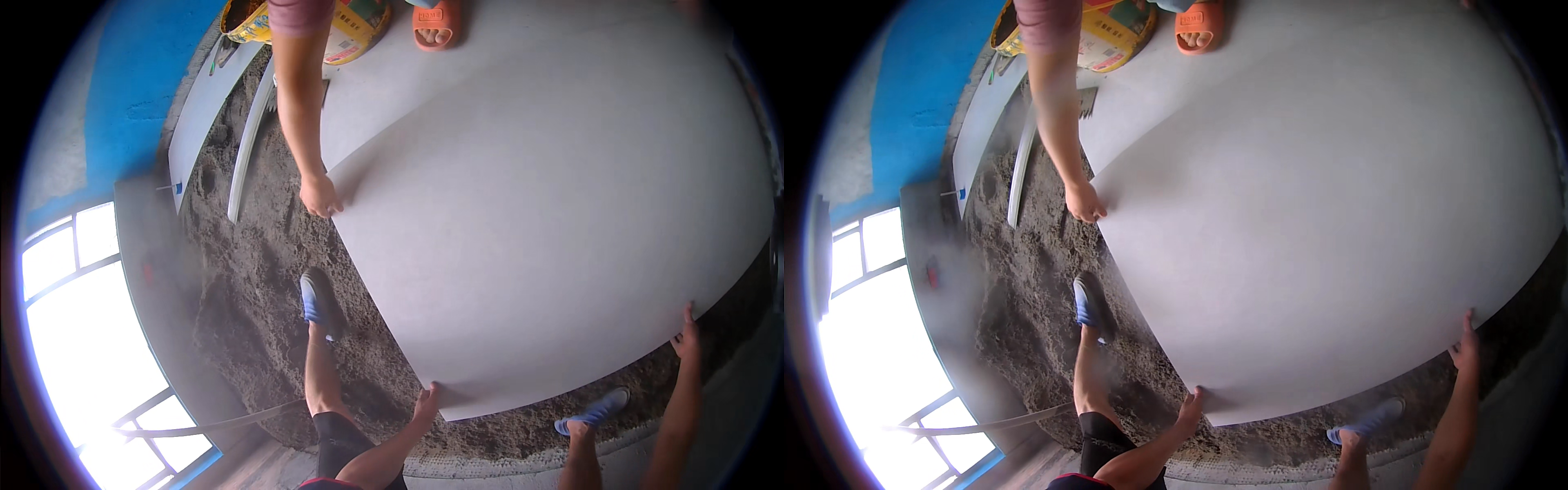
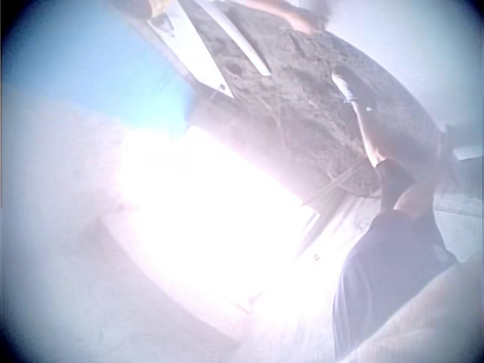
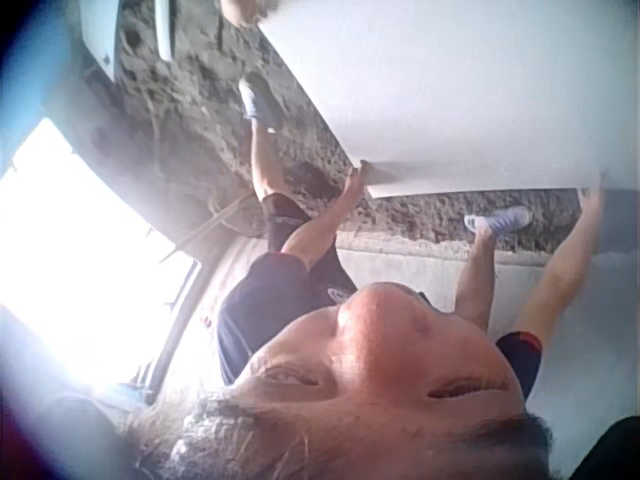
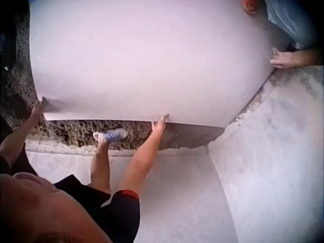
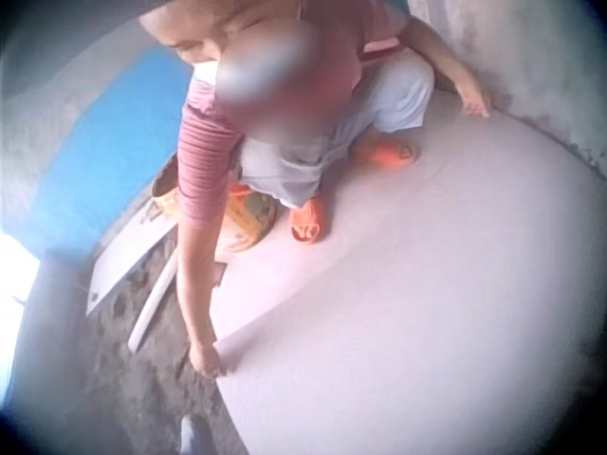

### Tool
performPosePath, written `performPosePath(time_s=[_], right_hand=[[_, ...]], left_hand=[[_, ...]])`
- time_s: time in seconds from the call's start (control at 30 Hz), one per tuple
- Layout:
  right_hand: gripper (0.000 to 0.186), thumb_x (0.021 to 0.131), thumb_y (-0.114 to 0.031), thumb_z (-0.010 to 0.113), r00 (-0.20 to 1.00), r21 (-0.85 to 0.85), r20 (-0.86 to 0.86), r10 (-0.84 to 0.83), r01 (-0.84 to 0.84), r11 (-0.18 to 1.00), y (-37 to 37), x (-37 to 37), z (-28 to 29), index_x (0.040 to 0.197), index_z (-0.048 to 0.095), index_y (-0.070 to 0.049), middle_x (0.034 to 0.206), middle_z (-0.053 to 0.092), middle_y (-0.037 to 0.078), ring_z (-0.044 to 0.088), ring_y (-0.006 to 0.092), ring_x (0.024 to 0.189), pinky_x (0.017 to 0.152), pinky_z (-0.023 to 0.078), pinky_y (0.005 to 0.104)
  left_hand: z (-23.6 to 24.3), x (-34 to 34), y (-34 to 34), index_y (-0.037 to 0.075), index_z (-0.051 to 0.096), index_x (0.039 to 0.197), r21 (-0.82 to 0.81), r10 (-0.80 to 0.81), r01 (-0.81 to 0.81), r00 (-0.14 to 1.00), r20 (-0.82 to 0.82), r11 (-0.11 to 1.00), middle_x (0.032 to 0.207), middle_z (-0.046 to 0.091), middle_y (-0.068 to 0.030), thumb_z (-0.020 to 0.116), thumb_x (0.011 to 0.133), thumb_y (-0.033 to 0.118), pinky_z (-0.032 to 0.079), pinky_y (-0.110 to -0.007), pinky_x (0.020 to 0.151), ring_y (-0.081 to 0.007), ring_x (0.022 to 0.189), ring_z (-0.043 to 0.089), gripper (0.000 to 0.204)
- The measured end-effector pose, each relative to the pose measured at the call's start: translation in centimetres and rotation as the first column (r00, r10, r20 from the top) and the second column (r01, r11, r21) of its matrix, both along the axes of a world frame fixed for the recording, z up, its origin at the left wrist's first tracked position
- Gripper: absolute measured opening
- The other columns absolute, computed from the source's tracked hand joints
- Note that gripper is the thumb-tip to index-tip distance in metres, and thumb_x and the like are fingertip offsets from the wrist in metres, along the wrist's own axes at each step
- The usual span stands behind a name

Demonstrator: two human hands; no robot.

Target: The person assists another individual in lifting and placing a large floor tile onto a sand bed. The person then uses a wooden float to tap the tile into place and applies tape to the seams between tiles.

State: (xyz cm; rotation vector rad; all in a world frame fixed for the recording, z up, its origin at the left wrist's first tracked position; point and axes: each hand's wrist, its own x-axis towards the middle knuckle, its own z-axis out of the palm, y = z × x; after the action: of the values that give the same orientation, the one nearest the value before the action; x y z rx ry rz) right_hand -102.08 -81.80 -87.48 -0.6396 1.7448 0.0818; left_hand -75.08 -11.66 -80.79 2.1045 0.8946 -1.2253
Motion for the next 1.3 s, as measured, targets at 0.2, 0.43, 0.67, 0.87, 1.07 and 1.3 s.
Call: performPosePath(time_s=[0.2,0.43,0.67,0.87,1.07,1.3], right_hand=[[0.099,0.076,-0.073,0.061,0.998,-0.007,-0.059,-0.019,0.019,1.0,0.1,0.8,0.4,0.145,0.033,-0.008,0.148,0.035,0.01,0.031,0.0289,0.135,0.11,0.026,0.0431],[0.102,0.073,-0.075,0.062,0.995,-0.016,-0.102,-0.021,0.02,1.0,0.0,1.0,0.8,0.145,0.033,-0.009,0.148,0.035,0.01,0.032,0.0287,0.135,0.109,0.028,0.0425],[0.104,0.071,-0.076,0.062,0.993,0.002,-0.105,-0.052,0.052,0.999,-0.1,1.1,0.4,0.145,0.034,-0.008,0.148,0.035,0.009,0.032,0.0274,0.135,0.108,0.029,0.0418],[0.103,0.07,-0.077,0.062,0.991,-0.002,-0.108,-0.078,0.078,0.997,-0.1,0.5,0.1,0.144,0.035,-0.01,0.148,0.035,0.007,0.033,0.027,0.134,0.108,0.029,0.0411],[0.096,0.071,-0.074,0.064,0.993,-0.033,-0.113,-0.036,0.033,0.999,0.4,1.5,0.0,0.141,0.039,-0.013,0.145,0.038,0.008,0.036,0.0288,0.13,0.106,0.032,0.0458],[0.085,0.076,-0.07,0.063,0.993,-0.077,-0.102,-0.051,0.043,0.996,1.1,2.1,1.1,0.137,0.043,-0.014,0.14,0.044,0.009,0.04,0.0317,0.126,0.103,0.033,0.0498]], left_hand=[[-0.5,-0.1,0.1,-0.004,0.048,0.127,-0.047,0.073,-0.073,0.997,-0.009,0.996,0.122,0.057,-0.0174,0.042,0.092,0.063,0.038,-0.035,0.099,-0.0239,0.116,0.052,0.076],[-0.2,0.4,-0.5,0.0,0.042,0.136,-0.02,0.078,-0.081,0.992,-0.103,0.997,0.13,0.053,-0.0157,0.042,0.092,0.064,0.036,-0.035,0.102,-0.0238,0.123,0.047,0.077],[0.0,0.6,-0.9,0.001,0.038,0.139,-0.049,0.078,-0.081,0.994,-0.071,0.995,0.133,0.05,-0.0149,0.041,0.093,0.062,0.034,-0.035,0.104,-0.0243,0.125,0.046,0.076],[-0.3,0.4,-0.5,0.0,0.038,0.138,-0.084,0.085,-0.089,0.995,-0.043,0.993,0.133,0.05,-0.0153,0.041,0.093,0.061,0.034,-0.035,0.104,-0.0245,0.125,0.046,0.076],[-1.6,-0.3,0.5,-0.001,0.043,0.133,0.001,0.098,-0.098,0.994,-0.051,0.995,0.124,0.056,-0.0152,0.042,0.094,0.059,0.037,-0.035,0.1,-0.023,0.119,0.05,0.071],[2.5,3.2,-5.4,-0.001,0.048,0.123,0.008,0.118,-0.118,0.99,-0.079,0.993,0.116,0.057,-0.0118,0.044,0.094,0.057,0.04,-0.035,0.095,-0.0194,0.11,0.052,0.065]])
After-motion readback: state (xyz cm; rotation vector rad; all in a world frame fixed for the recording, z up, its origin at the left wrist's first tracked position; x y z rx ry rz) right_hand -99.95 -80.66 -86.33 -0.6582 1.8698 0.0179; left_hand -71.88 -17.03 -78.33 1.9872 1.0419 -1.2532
